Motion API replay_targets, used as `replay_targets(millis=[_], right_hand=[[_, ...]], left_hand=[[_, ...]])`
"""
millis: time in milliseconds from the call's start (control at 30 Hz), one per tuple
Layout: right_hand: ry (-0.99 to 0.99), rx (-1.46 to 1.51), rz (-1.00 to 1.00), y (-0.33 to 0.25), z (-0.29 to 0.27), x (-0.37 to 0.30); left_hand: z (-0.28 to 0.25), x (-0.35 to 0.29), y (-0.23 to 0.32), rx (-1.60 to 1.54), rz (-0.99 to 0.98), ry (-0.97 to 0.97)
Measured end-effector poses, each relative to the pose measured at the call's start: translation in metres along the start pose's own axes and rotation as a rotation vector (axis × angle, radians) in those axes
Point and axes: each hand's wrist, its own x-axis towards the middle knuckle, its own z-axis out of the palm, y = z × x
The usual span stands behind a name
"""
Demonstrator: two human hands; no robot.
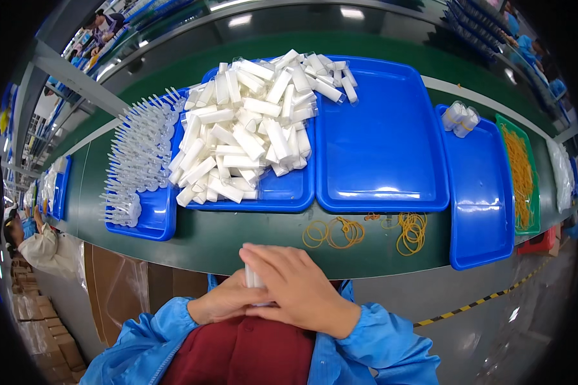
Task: Assembling and bundling small white plastic components using rubber bands on an industrial assembly line.
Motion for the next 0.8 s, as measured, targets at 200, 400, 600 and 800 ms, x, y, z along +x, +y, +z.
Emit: replay_targets(millis=[200,400,600,800], right_hand=[[0.244,-0.493,0.164,0.034,-0.029,-0.017],[0.350,-0.492,0.240,0.045,-0.021,-0.014],[0.246,0.234,0.338,0.004,-0.022,-0.003],[0.398,0.961,0.129,-0.015,-0.018,0.006]], left_hand=[[0.005,-0.001,0.012,0.439,0.244,0.255],[0.007,0.002,0.017,0.568,0.337,0.425],[0.006,0.017,0.017,0.503,0.817,0.371],[0.015,0.010,0.030,0.331,0.746,0.198]])
